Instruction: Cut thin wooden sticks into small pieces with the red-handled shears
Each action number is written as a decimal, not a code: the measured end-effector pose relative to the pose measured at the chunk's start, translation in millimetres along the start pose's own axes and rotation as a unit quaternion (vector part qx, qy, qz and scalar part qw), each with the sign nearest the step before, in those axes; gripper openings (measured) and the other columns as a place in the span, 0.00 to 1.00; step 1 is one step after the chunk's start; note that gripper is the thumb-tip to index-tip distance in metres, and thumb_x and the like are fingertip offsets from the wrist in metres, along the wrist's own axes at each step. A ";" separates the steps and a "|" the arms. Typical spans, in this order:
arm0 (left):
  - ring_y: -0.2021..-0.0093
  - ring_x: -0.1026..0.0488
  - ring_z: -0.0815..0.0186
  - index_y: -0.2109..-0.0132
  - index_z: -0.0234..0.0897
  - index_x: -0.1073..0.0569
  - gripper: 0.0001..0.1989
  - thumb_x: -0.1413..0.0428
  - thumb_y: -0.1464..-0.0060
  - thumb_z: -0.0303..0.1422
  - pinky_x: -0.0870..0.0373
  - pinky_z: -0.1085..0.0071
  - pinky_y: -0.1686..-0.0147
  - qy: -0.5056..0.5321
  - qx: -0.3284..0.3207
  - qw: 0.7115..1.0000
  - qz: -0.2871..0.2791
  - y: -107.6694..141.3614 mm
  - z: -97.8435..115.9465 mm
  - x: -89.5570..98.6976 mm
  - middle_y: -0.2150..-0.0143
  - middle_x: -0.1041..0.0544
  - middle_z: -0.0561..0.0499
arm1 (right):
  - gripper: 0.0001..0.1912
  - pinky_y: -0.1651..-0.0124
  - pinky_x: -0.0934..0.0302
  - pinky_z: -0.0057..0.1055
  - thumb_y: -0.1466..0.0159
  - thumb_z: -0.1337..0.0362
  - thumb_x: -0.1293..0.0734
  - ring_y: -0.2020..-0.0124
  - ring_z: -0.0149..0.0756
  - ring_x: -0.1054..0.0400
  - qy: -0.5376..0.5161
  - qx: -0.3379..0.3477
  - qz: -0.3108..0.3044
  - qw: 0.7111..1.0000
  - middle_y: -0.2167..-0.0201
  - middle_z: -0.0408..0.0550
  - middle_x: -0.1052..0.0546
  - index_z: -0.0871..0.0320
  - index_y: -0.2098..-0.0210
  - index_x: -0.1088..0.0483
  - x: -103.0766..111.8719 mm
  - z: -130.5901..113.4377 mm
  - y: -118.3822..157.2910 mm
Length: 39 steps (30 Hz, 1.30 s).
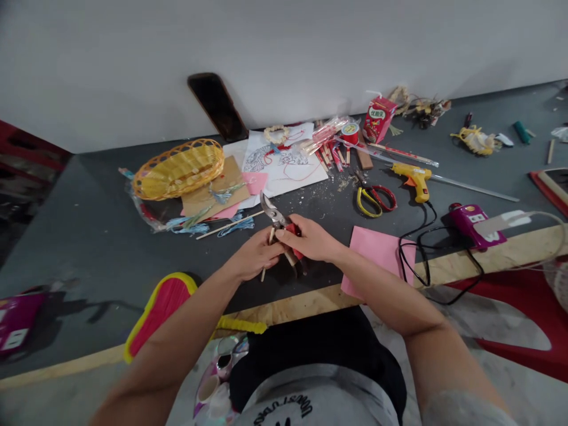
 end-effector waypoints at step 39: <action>0.87 0.50 0.85 0.64 0.35 0.34 0.24 0.30 0.56 0.44 0.56 0.83 0.88 0.073 -0.011 0.996 0.041 3.5 8.1 13.8 0.76 0.32 0.60 | 0.27 0.75 0.39 0.25 0.40 0.37 0.33 0.77 0.28 0.34 -0.085 -0.048 -0.143 0.985 0.76 0.38 0.30 0.57 0.66 0.34 25.0 4.7 -2.1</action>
Point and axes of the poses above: each hand's wrist, its own y-axis away from the middle knuckle, its own x-axis out of the back of the hand, z = x × y, the point moved 3 cm from there along -y, towards the middle knuckle
